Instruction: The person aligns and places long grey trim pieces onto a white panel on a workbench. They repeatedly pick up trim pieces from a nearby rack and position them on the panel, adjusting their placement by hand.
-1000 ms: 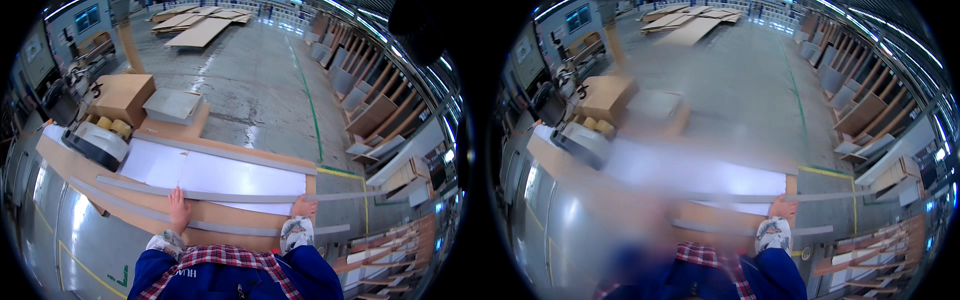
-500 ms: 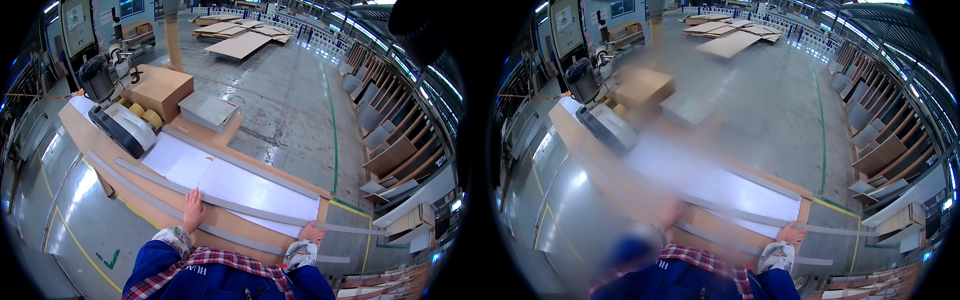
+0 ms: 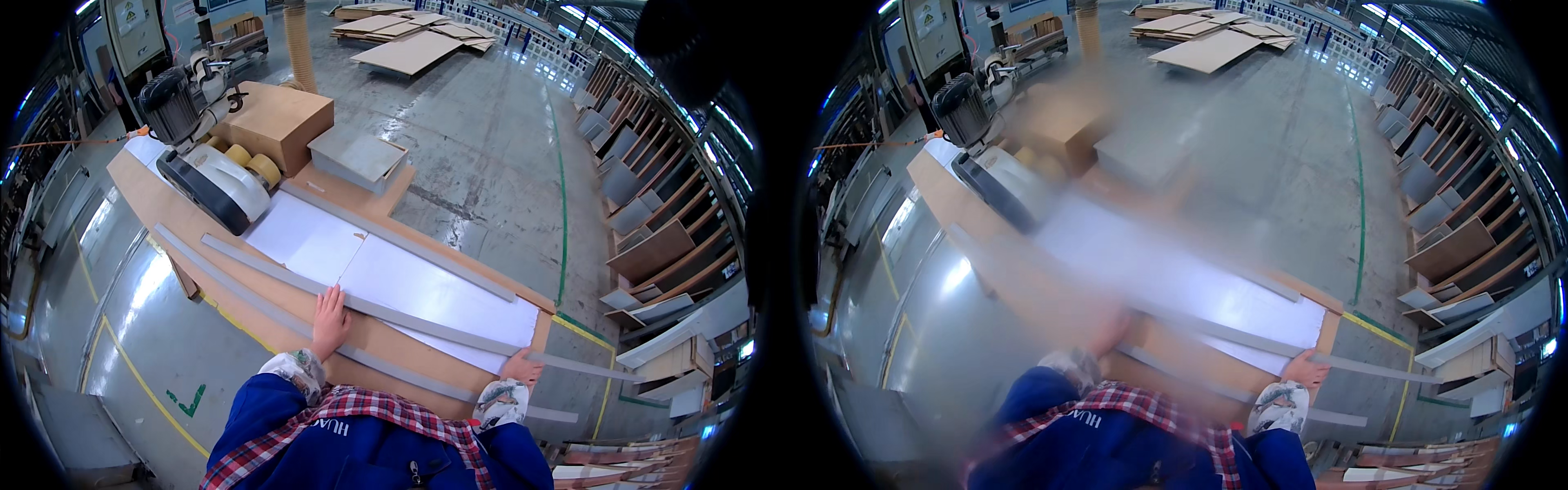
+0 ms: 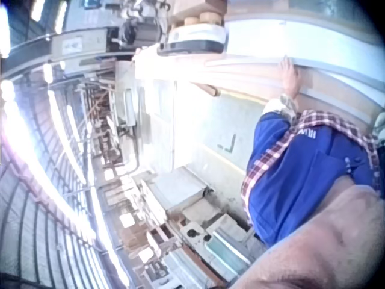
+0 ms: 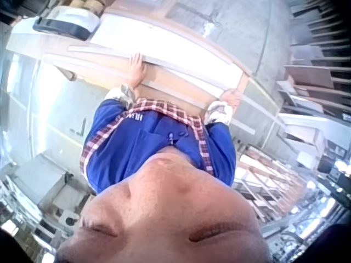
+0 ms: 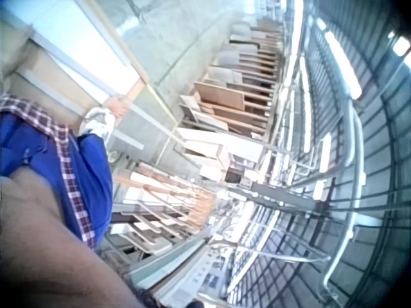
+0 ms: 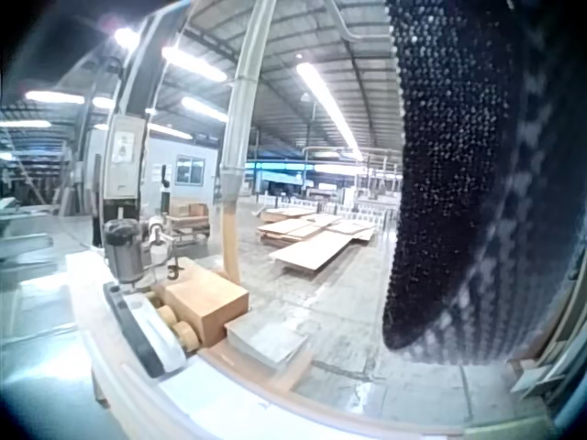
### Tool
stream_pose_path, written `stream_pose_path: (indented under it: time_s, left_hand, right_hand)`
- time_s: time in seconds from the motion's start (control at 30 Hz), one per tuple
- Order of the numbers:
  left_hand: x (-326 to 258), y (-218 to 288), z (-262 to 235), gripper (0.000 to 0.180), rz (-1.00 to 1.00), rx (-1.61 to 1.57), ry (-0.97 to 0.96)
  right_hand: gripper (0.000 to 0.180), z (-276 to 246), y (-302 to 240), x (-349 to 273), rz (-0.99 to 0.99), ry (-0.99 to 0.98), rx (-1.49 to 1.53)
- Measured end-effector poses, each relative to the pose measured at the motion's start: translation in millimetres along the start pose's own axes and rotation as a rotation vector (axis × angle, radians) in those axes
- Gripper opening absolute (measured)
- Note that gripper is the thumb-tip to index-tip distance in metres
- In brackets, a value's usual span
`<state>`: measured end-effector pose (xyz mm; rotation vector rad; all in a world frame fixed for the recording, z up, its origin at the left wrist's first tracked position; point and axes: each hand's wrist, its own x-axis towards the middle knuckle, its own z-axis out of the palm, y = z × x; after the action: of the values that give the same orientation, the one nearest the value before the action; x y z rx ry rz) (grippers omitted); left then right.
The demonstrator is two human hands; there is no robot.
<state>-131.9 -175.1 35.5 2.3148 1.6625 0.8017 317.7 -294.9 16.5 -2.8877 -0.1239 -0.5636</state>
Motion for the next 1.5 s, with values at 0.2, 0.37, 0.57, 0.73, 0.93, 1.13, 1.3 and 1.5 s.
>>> stream_pose_path:
  time_s: [0.2, 0.37, 0.57, 0.73, 0.93, 1.13, 1.3, 1.5]
  left_hand:
    - [-5, -3, 6, 0.055, 0.001, 0.045, 0.004]
    - [1, 1, 0, 0.056, 0.003, 0.032, 0.035]
    - [2, 0, -1, 0.057, 0.006, 0.031, 0.021]
    - [1, 0, -2, 0.057, -0.006, 0.03, 0.011]
    - [4, 1, 0, 0.056, -0.004, 0.018, 0.002]
    - [2, 0, -2, 0.055, 0.001, 0.027, 0.007]
    - [3, 2, -3, 0.055, 0.002, 0.012, 0.022]
    - [3, 4, -6, 0.055, -0.004, 0.011, 0.024]
  right_hand:
    - [0.073, 10, 1, 1, -0.009, 0.036, -0.016]
    - [0.073, 13, 1, 1, -0.036, 0.07, -0.039]
    - [0.075, 34, 8, 5, -0.035, 0.159, -0.03]
    - [0.073, 29, 3, 3, -0.029, 0.123, -0.043]
    - [0.073, 16, 2, 2, -0.005, 0.082, -0.052]
    - [0.073, 19, 2, 2, -0.017, 0.099, -0.06]
    - [0.075, 25, 4, 3, -0.022, 0.13, -0.06]
    - [0.075, 24, 4, 3, -0.031, 0.152, -0.052]
